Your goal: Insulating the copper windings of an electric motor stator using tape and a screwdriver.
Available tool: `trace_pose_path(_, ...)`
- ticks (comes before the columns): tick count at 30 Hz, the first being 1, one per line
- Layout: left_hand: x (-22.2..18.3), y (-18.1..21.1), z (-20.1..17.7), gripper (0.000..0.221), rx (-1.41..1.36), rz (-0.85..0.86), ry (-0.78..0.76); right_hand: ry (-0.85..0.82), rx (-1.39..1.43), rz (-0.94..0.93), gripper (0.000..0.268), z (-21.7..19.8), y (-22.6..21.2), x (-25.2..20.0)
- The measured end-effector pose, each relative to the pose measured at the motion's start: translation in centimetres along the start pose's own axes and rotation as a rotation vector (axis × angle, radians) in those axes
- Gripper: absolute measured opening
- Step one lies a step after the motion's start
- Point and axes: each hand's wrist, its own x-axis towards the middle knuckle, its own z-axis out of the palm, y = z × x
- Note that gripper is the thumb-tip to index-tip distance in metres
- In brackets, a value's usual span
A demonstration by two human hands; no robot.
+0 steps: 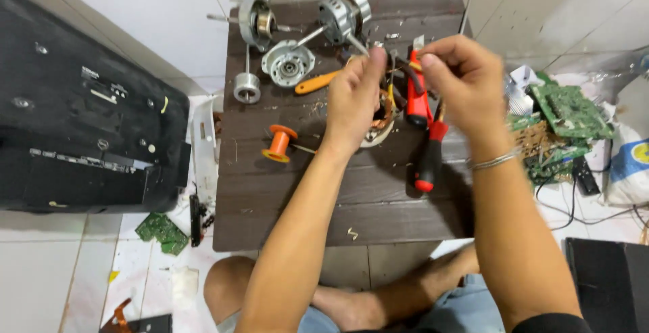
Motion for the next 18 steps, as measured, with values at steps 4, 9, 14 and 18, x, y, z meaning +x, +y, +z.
trace_pose_path(4,0.0,-1.5,-0.1,0.04,0.143,0.062,-0.049,0.31,0.061,-0.098,0.011,4.4,1.0,-0.1)
trace_pose_path(9,-0.7,-0.2,0.2,0.037,0.337,0.097,0.001,0.321,0.02,-0.099,0.015,6.3,-0.6,-0.8)
trace_pose_path(14,-1.3,1.7,1.1,0.05,0.254,0.068,0.016,0.189,-0.005,-0.19,0.02,5.7,-1.2,-0.8)
trace_pose_path(18,-1.6,2.3,1.2,0.055,0.221,0.026,-0.022,0.074,-0.114,-0.265,0.027,5.4,-0.7,-0.6)
